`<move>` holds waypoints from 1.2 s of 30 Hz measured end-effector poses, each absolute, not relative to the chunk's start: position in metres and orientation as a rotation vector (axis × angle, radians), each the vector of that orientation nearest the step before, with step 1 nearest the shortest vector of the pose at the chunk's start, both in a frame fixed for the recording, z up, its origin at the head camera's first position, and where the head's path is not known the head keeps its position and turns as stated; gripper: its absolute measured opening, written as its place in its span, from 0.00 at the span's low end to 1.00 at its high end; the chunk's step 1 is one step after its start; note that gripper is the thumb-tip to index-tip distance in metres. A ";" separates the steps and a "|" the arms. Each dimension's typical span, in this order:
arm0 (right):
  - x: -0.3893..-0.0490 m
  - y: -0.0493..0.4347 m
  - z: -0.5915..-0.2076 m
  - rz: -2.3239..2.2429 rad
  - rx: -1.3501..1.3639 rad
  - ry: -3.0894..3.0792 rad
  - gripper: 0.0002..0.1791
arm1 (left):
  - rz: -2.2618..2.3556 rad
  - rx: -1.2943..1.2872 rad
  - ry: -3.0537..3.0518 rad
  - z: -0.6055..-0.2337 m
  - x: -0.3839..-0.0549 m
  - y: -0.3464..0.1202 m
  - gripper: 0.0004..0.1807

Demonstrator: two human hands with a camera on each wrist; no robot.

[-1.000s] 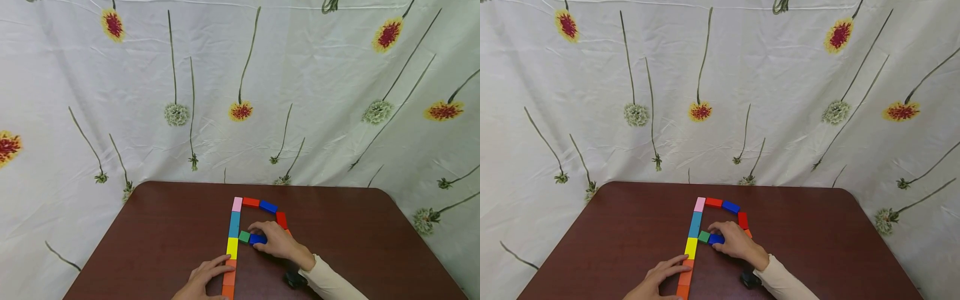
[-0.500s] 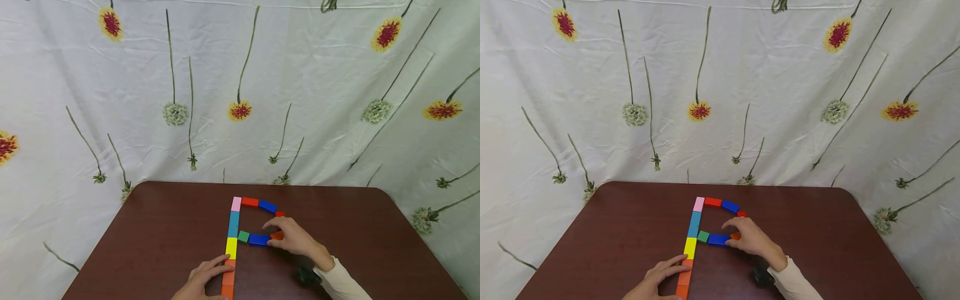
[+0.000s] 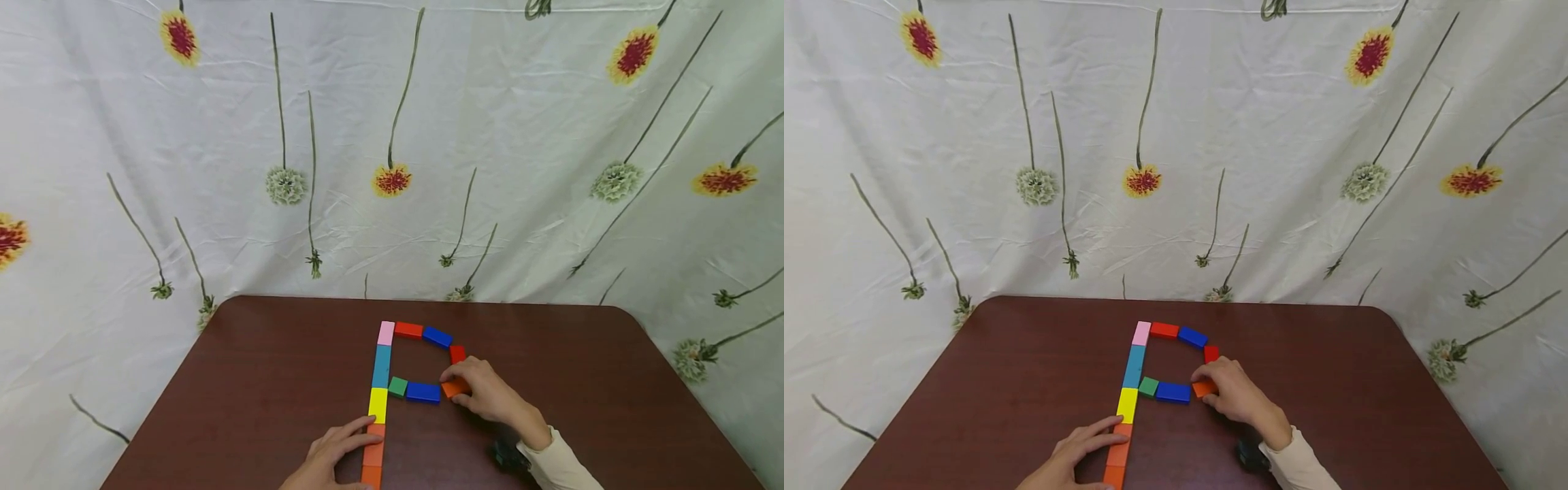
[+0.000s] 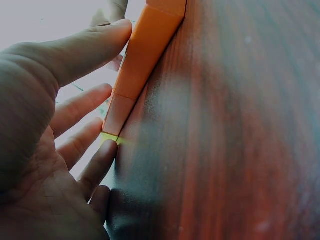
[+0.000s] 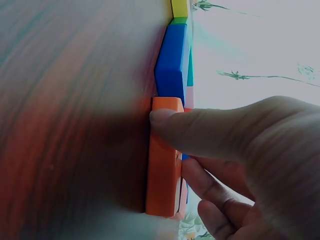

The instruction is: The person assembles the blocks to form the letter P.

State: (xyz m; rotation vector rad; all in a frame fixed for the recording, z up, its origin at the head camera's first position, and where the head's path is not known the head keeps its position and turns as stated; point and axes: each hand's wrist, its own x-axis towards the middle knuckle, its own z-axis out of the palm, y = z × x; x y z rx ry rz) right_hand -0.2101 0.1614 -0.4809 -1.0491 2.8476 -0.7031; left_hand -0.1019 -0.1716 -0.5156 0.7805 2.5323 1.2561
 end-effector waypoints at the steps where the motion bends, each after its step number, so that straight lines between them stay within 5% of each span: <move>1: -0.210 0.161 -0.481 -0.707 -1.052 2.848 0.14 | 1.254 0.782 2.534 -0.515 -0.102 -0.171 0.31; 19: -0.228 0.191 -0.488 -1.161 -1.022 2.883 0.16 | 1.234 0.758 2.535 -0.513 -0.103 -0.172 0.32; 36: -0.232 0.199 -0.501 -1.044 -0.942 2.880 0.19 | 1.233 0.759 2.540 -0.514 -0.102 -0.171 0.32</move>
